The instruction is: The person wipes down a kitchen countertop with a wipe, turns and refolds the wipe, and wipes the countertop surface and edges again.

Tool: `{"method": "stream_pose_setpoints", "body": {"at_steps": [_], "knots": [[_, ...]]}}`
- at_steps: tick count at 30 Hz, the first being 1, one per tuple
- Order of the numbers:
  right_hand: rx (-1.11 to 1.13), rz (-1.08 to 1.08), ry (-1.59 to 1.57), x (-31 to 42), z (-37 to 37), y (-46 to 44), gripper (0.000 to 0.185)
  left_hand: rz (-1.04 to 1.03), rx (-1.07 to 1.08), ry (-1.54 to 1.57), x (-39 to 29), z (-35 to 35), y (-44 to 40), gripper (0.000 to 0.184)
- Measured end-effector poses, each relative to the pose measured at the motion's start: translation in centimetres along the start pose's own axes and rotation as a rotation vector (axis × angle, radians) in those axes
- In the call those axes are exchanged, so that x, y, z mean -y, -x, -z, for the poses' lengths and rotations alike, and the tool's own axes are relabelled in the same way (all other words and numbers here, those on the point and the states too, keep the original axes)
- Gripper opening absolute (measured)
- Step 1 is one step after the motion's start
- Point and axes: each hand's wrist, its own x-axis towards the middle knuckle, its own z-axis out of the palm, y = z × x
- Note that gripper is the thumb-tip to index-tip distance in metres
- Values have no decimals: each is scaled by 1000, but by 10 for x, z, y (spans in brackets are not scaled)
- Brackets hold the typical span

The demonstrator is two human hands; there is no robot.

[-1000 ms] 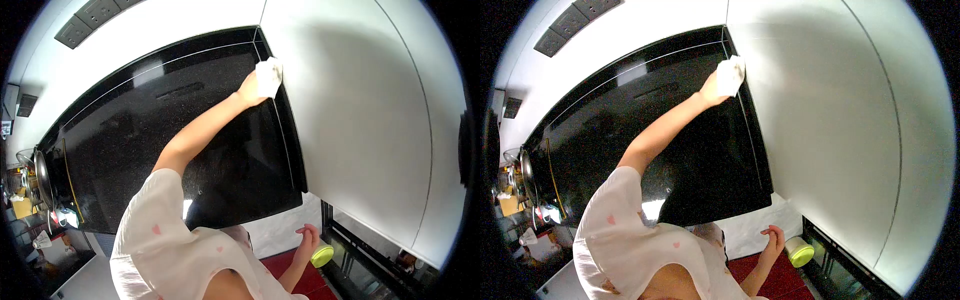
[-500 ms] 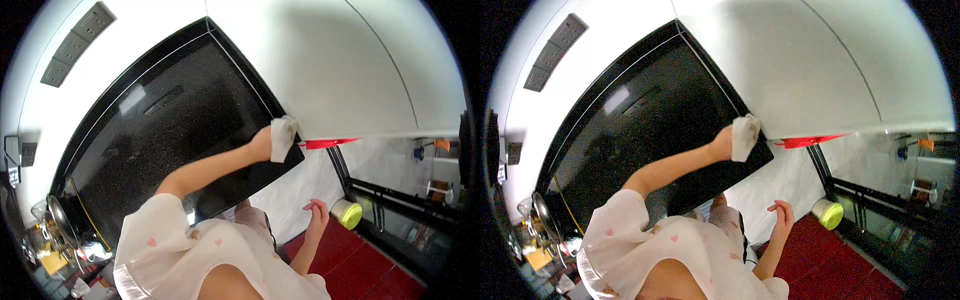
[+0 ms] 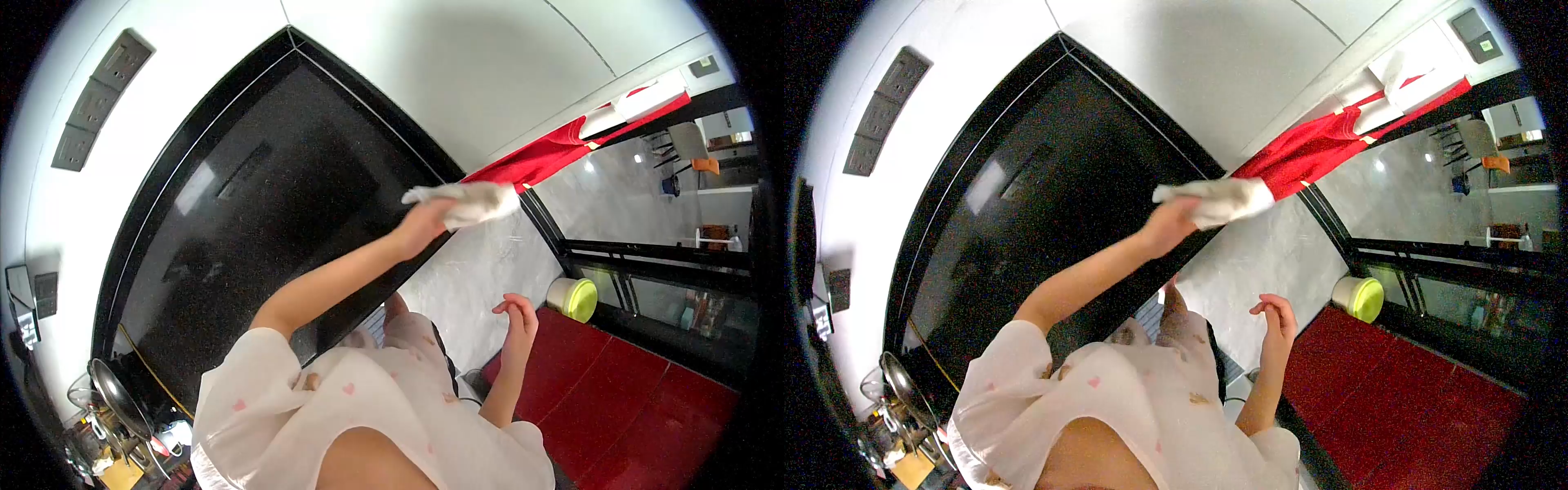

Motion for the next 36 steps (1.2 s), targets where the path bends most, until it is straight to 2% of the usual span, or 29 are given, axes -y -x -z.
{"method": "stream_pose_setpoints", "body": {"at_steps": [1,3,6,9,14,17,21,23,25,27,28,29,31,32,33,35,36], "knots": [[14,8,0,-1,0,0,15,22,-60,139,-24,-13,15,36],[64,33,-1,0,-2,-4,14,-87,213,255,-57,-17,37,35],[161,69,-2,7,-19,-8,13,-276,140,143,-85,3,71,36],[287,106,6,14,-49,-8,14,-404,-216,-363,-114,33,116,31],[508,166,-4,24,-110,-9,14,-663,-538,-287,-147,97,204,32],[660,181,26,25,-147,0,16,-813,-765,-93,-164,144,284,30],[800,166,30,32,-202,27,17,-1015,-1280,-195,-177,225,410,28],[847,209,76,32,-224,40,16,-1038,-1634,-302,-185,252,465,28],[869,228,104,31,-243,60,16,-1162,-1766,-412,-194,313,520,29],[873,222,141,29,-261,82,15,-1262,-1960,-420,-208,341,555,29],[880,235,147,23,-266,89,16,-1222,-2100,-575,-213,370,577,32],[875,235,166,21,-269,96,16,-1129,-2362,-727,-221,408,595,28],[856,234,208,19,-277,114,16,-979,-2491,-757,-242,425,618,31],[820,223,238,19,-279,125,15,-991,-2448,-724,-250,443,631,32],[781,213,267,21,-284,135,15,-860,-2582,-811,-258,467,640,34],[706,199,322,19,-289,151,15,-622,-2582,-860,-277,473,651,33],[672,189,347,16,-292,157,15,-755,-2709,-1022,-282,499,654,30]]}}
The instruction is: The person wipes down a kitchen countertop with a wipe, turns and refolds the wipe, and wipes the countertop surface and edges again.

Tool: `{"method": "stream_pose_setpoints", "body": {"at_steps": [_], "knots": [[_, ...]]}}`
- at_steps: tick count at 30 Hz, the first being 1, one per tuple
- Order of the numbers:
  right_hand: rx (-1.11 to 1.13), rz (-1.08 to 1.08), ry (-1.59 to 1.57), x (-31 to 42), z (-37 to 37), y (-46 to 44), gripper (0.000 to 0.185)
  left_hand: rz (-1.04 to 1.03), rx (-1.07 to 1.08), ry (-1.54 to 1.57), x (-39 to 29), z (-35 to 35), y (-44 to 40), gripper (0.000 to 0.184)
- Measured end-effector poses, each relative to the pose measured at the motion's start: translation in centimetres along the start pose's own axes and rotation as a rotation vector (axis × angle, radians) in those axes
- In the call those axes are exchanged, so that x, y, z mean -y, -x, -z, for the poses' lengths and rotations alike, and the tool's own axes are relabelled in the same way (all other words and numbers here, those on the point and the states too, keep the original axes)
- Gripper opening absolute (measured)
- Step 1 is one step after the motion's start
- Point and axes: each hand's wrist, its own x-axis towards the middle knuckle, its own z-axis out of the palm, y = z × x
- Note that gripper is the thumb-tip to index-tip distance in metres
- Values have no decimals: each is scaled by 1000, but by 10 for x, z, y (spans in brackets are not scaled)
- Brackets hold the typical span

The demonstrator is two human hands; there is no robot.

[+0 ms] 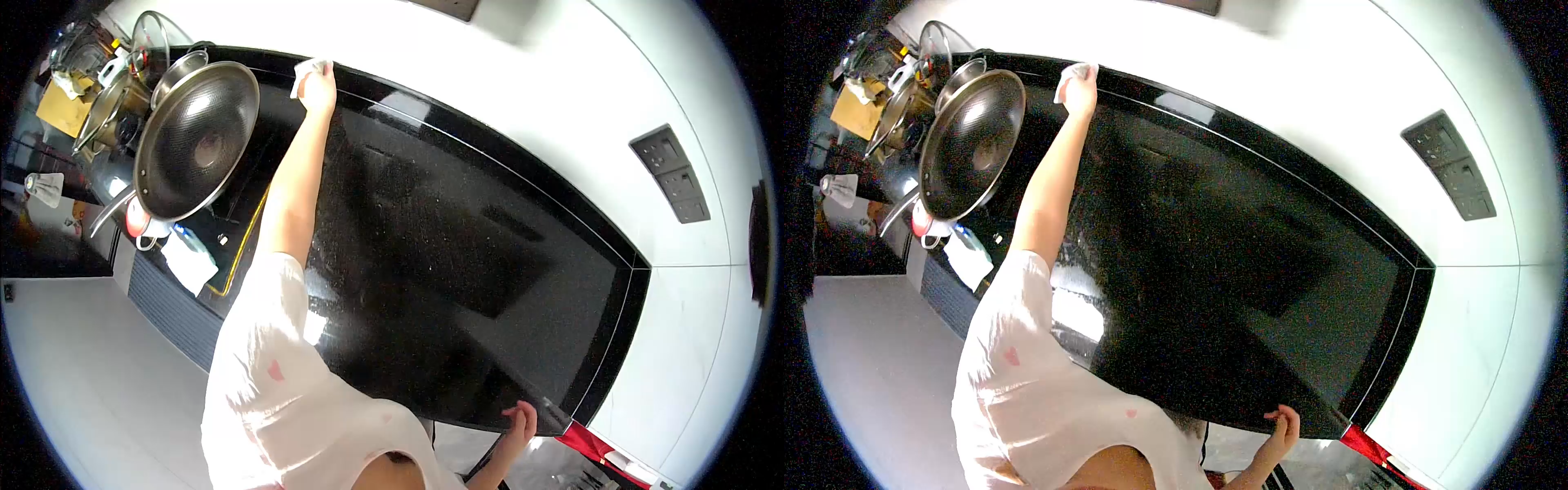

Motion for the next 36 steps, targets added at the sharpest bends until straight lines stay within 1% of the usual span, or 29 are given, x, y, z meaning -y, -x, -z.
{"method": "stream_pose_setpoints", "body": {"at_steps": [1,2,3,4,5,6,8,9,12,14,15,16,17,19,21,22,24,27,29,30,32,36], "knots": [[-28,-27,25,-1,-3,3,15,-318,-119,-8,5,-6,-10,21],[-12,-41,49,-4,-3,4,14,-374,-50,-235,30,-40,-23,20],[-22,-62,57,-3,-8,4,14,-429,0,-255,32,-49,-23,19],[-31,-84,65,-1,-14,6,15,-484,50,-272,23,-42,-23,17],[-40,-107,73,1,-18,8,15,-533,74,-78,9,-34,-14,14],[-30,-93,92,4,-23,10,15,-637,112,-83,3,-31,-7,9],[-17,-91,101,4,-26,10,15,-733,2,-89,-5,-24,0,5],[-11,-88,105,3,-26,9,15,-680,60,-120,-18,-7,4,7],[17,-77,77,1,-27,8,14,-522,160,204,-18,-19,15,7],[38,-76,59,4,-30,6,15,-265,264,508,-27,-34,28,8],[48,-76,49,4,-30,7,15,-532,204,159,-46,-14,38,8],[44,-80,43,3,-28,6,15,-583,319,183,-49,-20,45,10],[51,-72,39,2,-26,6,15,-431,282,327,-74,-3,58,14],[56,-54,29,-1,-17,6,15,-143,532,620,-96,-9,80,18],[49,-36,-7,-8,-6,7,15,-227,626,632,-121,-15,106,16],[44,-27,-25,-11,1,8,15,-496,494,425,-131,-23,120,14],[-4,-51,-51,-16,17,9,14,-869,258,37,-159,-42,153,16],[-71,-83,-63,-29,46,9,14,-1199,71,-379,-200,-78,210,16],[-91,-82,-73,-42,66,7,14,-1029,590,79,-253,-26,223,15],[-94,-73,-82,-52,78,5,14,-1009,578,206,-266,-33,241,13],[-108,-76,-153,-67,101,2,14,-961,617,329,-296,-53,271,14],[-194,-93,-130,-93,154,-9,15,-804,787,503,-360,-41,321,21]]}}
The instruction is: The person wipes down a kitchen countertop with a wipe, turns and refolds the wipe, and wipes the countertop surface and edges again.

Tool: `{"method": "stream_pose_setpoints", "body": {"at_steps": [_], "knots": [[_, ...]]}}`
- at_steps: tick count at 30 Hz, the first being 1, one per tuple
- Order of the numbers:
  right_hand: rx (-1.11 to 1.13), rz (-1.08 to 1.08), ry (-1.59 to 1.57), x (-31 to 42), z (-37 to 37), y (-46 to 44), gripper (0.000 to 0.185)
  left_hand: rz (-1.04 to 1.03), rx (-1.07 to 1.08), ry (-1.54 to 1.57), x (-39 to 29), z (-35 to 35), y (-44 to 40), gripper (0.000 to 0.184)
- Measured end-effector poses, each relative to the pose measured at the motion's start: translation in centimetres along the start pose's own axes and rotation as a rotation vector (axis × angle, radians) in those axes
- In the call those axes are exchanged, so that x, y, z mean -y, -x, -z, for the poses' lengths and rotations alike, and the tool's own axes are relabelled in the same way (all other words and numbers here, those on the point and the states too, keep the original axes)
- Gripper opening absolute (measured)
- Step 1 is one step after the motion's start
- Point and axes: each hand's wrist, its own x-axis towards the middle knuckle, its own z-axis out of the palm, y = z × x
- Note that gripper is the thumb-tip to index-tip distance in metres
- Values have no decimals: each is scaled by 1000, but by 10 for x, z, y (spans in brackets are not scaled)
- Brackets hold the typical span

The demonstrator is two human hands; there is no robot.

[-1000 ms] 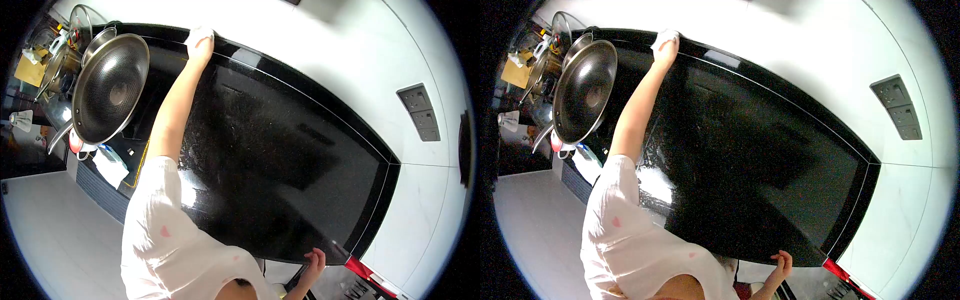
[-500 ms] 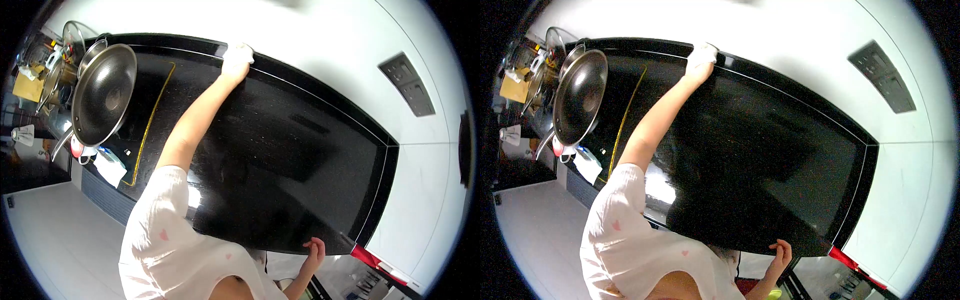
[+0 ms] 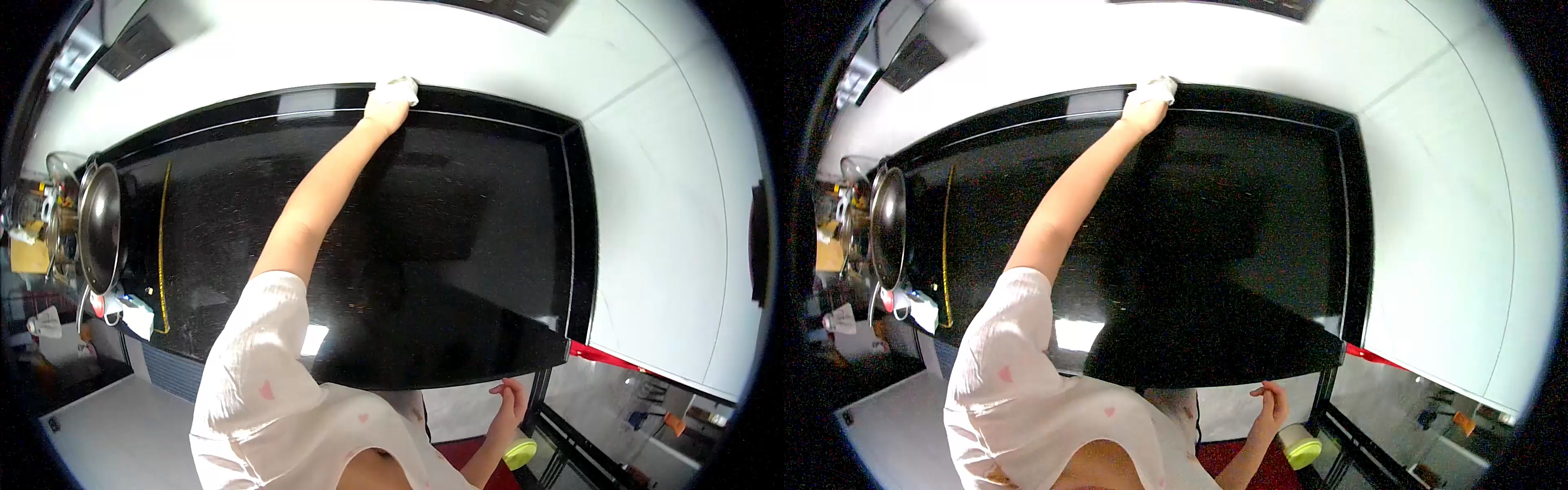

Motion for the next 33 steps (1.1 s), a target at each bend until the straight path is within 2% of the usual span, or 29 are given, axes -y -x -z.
{"method": "stream_pose_setpoints", "body": {"at_steps": [1,2,3,6,7,9,12,15,16,19,22,25,29,30,33], "knots": [[-16,-14,-18,-2,14,-5,15,16,70,23,-10,-13,-6,22],[-31,-26,-36,-5,27,-12,15,-62,84,-105,-22,-23,-11,24],[-50,-40,-52,-6,42,-17,15,-56,16,-27,-40,-33,-17,24],[-140,-83,-80,-15,86,-31,15,-122,42,-15,-90,-63,-33,12],[-177,-100,-79,-18,99,-35,14,-22,76,54,-106,-77,-39,13],[-248,-133,-74,-23,125,-43,13,12,129,142,-134,-104,-53,16],[-306,-111,-61,-40,159,-51,14,-58,156,-31,-171,-143,-68,18],[-336,-135,16,-40,184,-59,14,-63,77,-48,-213,-172,-79,21],[-348,-138,6,-44,192,-63,14,-122,94,-175,-226,-181,-83,19],[-372,-142,-24,-50,210,-66,14,-103,106,-172,-255,-199,-94,19],[-405,-146,-69,-49,215,-70,13,-78,64,-58,-279,-209,-100,18],[-457,-177,-86,-46,218,-73,13,-185,82,-50,-287,-214,-107,17],[-485,-192,-91,-51,223,-71,13,-77,361,-30,-305,-194,-113,28],[-492,-190,-94,-51,223,-70,14,-114,312,-9,-301,-198,-114,28],[-450,-181,-80,-51,220,-69,14,-145,450,-64,-292,-199,-115,26]]}}
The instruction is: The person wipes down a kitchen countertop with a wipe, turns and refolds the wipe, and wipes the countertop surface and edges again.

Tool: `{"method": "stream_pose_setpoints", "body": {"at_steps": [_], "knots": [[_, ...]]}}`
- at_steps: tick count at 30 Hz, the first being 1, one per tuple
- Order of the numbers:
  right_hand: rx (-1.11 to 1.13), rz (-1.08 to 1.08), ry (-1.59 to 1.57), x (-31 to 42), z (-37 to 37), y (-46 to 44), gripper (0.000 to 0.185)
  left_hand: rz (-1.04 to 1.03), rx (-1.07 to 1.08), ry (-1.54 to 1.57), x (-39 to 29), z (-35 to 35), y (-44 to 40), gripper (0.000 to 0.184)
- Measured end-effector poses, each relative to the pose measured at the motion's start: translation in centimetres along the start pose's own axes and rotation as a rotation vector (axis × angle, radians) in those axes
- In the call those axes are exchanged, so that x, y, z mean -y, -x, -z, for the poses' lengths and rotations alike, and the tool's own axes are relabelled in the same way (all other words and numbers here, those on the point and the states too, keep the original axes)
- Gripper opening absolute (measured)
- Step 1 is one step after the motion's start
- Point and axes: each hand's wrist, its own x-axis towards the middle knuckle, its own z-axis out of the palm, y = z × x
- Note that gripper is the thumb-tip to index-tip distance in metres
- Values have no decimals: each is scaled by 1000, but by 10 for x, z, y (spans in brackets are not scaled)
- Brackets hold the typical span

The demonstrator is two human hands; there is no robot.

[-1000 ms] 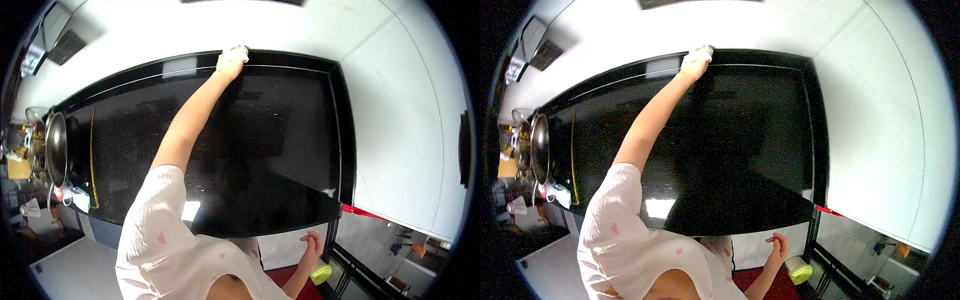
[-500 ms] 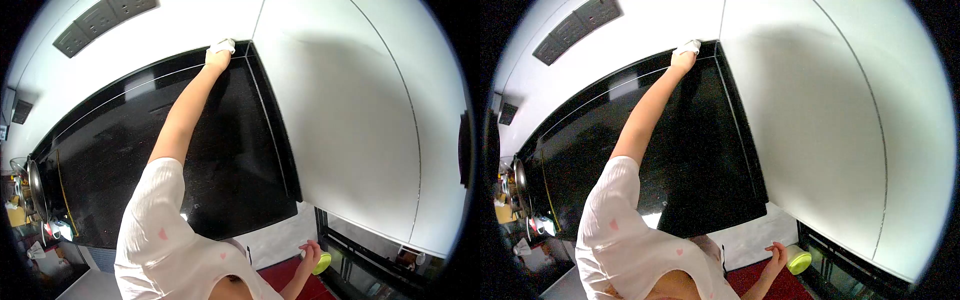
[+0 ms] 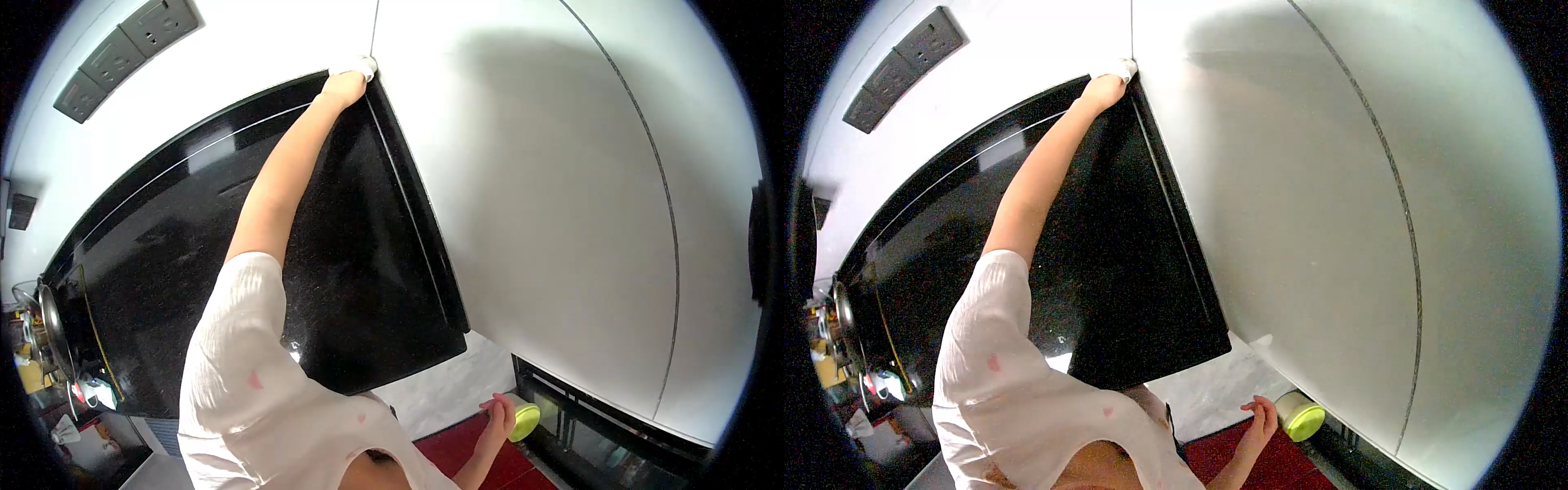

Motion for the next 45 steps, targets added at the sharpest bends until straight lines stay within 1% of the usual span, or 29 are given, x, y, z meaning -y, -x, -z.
{"method": "stream_pose_setpoints", "body": {"at_steps": [1,2,4,5,6,8,9,10,12,15,18,19,20,22,23,24,26,27,28,30,31,34,35,38,39,40,41,43,45], "knots": [[18,6,1,-1,0,1,15,-74,-68,-8,-2,2,3,24],[35,14,1,-2,0,2,15,-97,-50,-6,-5,2,10,23],[62,19,3,-3,-1,5,16,-75,-35,-12,-8,-6,15,23],[74,17,8,-2,-1,8,16,-79,-47,32,-9,-12,22,23],[88,17,8,-3,-2,9,16,-90,-72,51,-22,-2,36,22],[82,28,20,-3,-2,14,16,-211,-61,-17,-19,-21,41,24],[78,33,25,-3,-2,18,16,-291,-136,-24,-16,-36,44,25],[80,49,20,-2,-3,21,16,-346,-191,-40,-23,-37,54,23],[79,81,23,10,-6,31,16,-360,-156,-2,-39,-33,74,26],[81,75,46,22,-10,44,15,-375,-167,23,-68,-27,113,25],[96,78,-11,16,-10,52,16,-548,-337,63,-98,-32,149,27],[82,65,-49,8,-6,53,16,-536,-261,142,-109,-36,166,28],[84,86,-36,8,-4,56,16,-550,-273,9,-118,-44,178,25],[84,134,-9,11,-3,60,16,-585,-370,-144,-134,-60,199,24],[75,125,-36,13,-2,62,16,-635,-389,-281,-141,-66,208,25],[66,121,-63,15,-2,65,15,-618,-378,-485,-155,-58,220,26],[38,110,-113,18,1,70,15,-702,-430,-526,-173,-54,246,27],[32,116,-133,18,4,71,15,-655,-321,-687,-194,-37,264,26],[26,124,-122,19,7,74,14,-726,-460,-475,-200,-44,273,26],[15,147,-103,21,10,77,14,-645,-163,-515,-223,-44,292,26],[3,150,-99,23,11,80,14,-723,-226,-315,-222,-46,299,23],[-19,162,-100,25,12,85,15,-778,-165,-246,-232,-43,313,18],[-22,165,-109,26,12,86,15,-786,-181,-200,-235,-42,314,14],[-21,177,-116,29,10,90,15,-771,-39,99,-239,-54,318,15],[-18,183,-115,30,8,90,15,-747,33,86,-246,-34,322,16],[-17,188,-113,34,7,92,14,-871,75,155,-251,-26,324,15],[-19,191,-117,34,6,94,14,-732,311,371,-251,-1,327,15],[-14,205,-111,34,5,94,14,-658,342,774,-241,4,345,13],[3,228,-94,37,0,96,14,-525,616,710,-213,6,352,18]]}}
